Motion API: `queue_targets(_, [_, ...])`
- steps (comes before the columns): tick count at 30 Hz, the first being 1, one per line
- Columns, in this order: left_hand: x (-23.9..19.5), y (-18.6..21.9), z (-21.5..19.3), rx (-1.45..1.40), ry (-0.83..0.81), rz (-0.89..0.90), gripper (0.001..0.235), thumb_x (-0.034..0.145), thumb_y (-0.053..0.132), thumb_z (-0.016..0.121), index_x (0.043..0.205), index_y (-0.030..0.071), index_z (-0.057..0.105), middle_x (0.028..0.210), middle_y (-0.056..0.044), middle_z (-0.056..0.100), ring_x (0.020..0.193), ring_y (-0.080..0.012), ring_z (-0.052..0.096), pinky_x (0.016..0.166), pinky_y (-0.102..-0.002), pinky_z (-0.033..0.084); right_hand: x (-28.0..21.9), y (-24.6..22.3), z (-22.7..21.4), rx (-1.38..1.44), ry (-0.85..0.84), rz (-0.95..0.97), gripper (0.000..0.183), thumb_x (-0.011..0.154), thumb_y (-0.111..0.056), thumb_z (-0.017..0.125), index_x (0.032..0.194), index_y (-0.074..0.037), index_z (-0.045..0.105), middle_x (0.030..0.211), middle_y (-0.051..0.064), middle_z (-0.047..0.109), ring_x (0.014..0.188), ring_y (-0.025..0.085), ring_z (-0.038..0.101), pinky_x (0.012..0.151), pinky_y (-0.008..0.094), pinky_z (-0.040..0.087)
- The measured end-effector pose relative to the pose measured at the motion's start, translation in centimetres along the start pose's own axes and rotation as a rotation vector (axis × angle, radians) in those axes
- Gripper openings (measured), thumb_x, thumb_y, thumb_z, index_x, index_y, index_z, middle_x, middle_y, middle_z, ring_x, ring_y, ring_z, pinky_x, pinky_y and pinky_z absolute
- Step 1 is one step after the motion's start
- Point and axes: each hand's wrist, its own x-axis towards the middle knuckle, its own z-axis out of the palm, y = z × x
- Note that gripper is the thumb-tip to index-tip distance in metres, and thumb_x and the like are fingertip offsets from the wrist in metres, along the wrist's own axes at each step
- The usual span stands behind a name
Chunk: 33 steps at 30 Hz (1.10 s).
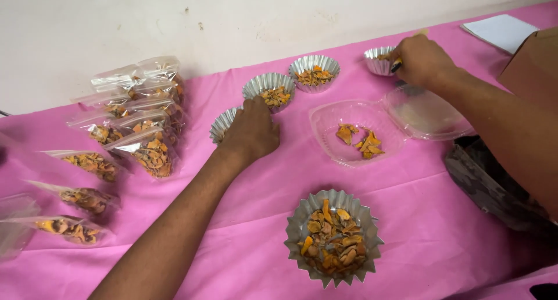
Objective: Using a small brush and fingers to sort and clean dried tea leaves inside a metal liner on a table.
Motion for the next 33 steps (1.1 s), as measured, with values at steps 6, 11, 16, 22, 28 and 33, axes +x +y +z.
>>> queue_targets(6, [-0.9, -0.8, 0.2, 0.059, -0.113, -0.117, 0.020, 0.090, 0.004, 0.047, 0.071, 0.000, 0.054, 0.075, -0.017, 0.061, 0.060, -0.0328, 0.058, 0.051, -0.045, 0.040, 1.2, -1.7, 0.1, -0.100, -0.144, -0.010, 0.024, 0.092, -0.025, 0.074, 0.096, -0.002, 0.082, 0.078, 0.017, 0.077, 0.072, 0.034, 0.070, 0.065, 0.044, 0.055])
queue_targets(11, [1.6, -4.7, 2.2, 0.124, -0.031, -0.059, 0.050, 0.087, 0.023, 0.061, 0.128, -0.006, 0.056, 0.112, -0.031, 0.070, 0.106, -0.0501, 0.070, 0.085, -0.061, 0.058, 1.6, -5.6, 2.9, 0.187, 0.011, -0.406, 0.036, 0.085, -0.011, 0.072, 0.120, -0.011, 0.078, 0.109, 0.025, 0.076, 0.106, 0.054, 0.069, 0.095, 0.062, 0.055])
queue_targets(16, [0.5, -4.8, 2.0, 0.105, 0.023, 0.006, 0.041, 0.092, 0.011, 0.049, 0.125, -0.011, 0.053, 0.110, -0.036, 0.069, 0.107, -0.0531, 0.068, 0.088, -0.061, 0.057, 1.8, -8.1, 5.0, 0.128, -0.019, -0.455, 0.028, 0.089, -0.019, 0.072, 0.115, -0.012, 0.078, 0.109, 0.020, 0.076, 0.105, 0.047, 0.070, 0.094, 0.058, 0.057])
queue_targets(22, [0.8, -4.4, 1.5, 0.207, 0.153, 0.214, 0.035, 0.090, 0.000, 0.049, 0.122, -0.014, 0.046, 0.115, -0.036, 0.059, 0.114, -0.0581, 0.061, 0.101, -0.060, 0.050, 2.4, -7.5, 4.3, 0.129, -0.074, -0.374, 0.020, 0.085, -0.027, 0.074, 0.100, -0.016, 0.083, 0.100, 0.012, 0.079, 0.100, 0.042, 0.073, 0.090, 0.053, 0.059])
queue_targets(28, [5.3, -2.9, 3.7, 0.291, 0.152, 0.325, 0.035, 0.087, -0.001, 0.055, 0.121, -0.004, 0.051, 0.114, -0.024, 0.058, 0.114, -0.0481, 0.062, 0.100, -0.052, 0.052, 0.5, -6.7, 0.5, 0.048, -0.281, -0.285, 0.025, 0.075, -0.021, 0.075, 0.098, -0.017, 0.085, 0.101, 0.014, 0.081, 0.103, 0.045, 0.073, 0.096, 0.052, 0.058])
queue_targets(33, [7.3, -1.6, 4.6, 0.241, 0.155, 0.305, 0.034, 0.084, -0.007, 0.058, 0.118, -0.005, 0.064, 0.112, -0.022, 0.063, 0.109, -0.0472, 0.067, 0.092, -0.053, 0.059, -0.4, -7.1, -2.9, 0.148, -0.253, -0.242, 0.025, 0.078, -0.015, 0.073, 0.100, -0.013, 0.085, 0.103, 0.019, 0.080, 0.105, 0.047, 0.072, 0.095, 0.054, 0.056])
